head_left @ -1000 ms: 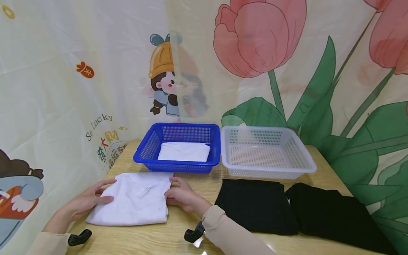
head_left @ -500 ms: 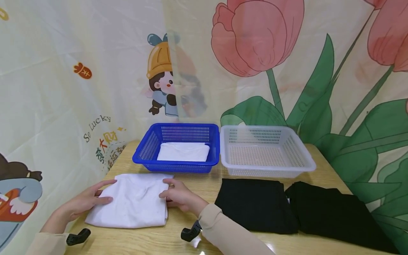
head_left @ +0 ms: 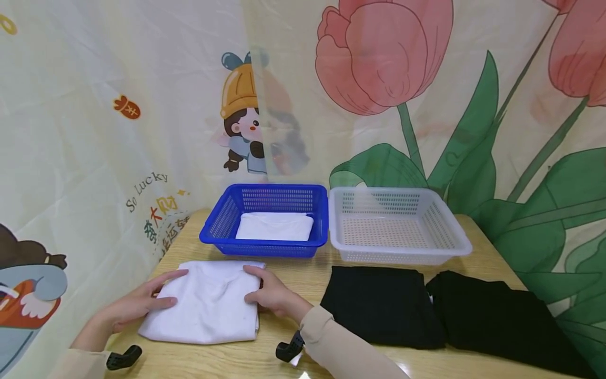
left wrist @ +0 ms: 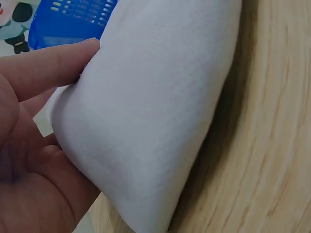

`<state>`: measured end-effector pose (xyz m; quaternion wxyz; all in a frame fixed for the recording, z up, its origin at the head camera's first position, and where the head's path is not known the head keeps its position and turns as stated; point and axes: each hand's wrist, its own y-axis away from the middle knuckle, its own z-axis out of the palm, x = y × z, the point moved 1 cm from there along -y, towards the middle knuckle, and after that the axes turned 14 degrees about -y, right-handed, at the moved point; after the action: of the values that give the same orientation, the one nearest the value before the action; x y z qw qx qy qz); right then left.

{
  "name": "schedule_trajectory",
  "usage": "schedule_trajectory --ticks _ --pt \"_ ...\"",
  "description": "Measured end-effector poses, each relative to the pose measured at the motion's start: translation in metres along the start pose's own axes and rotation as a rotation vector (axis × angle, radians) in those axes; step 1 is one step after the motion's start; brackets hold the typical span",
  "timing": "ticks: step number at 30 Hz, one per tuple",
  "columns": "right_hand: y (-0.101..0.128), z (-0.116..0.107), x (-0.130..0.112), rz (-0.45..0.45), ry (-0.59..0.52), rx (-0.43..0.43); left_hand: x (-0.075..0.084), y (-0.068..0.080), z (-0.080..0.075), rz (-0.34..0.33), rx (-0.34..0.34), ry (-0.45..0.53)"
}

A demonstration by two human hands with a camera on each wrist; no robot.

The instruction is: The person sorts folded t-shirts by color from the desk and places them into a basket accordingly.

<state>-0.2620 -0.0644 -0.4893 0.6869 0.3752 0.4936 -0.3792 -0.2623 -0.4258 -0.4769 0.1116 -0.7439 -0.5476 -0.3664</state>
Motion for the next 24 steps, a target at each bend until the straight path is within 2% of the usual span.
schedule_trajectory --ticks 7,13,18,24 --pt "0.005 -0.014 -0.002 -0.067 0.167 0.001 0.004 -0.004 0.008 -0.034 0.005 0.005" --pt "0.014 -0.024 -0.008 -0.124 0.343 -0.007 0.014 -0.005 0.011 -0.019 0.014 0.042" --pt "0.027 -0.033 -0.018 -0.171 0.444 -0.038 0.032 0.002 0.009 -0.009 0.027 0.067" --pt "0.046 -0.038 -0.046 -0.205 0.420 -0.104 0.066 0.019 -0.007 0.064 0.040 0.093"
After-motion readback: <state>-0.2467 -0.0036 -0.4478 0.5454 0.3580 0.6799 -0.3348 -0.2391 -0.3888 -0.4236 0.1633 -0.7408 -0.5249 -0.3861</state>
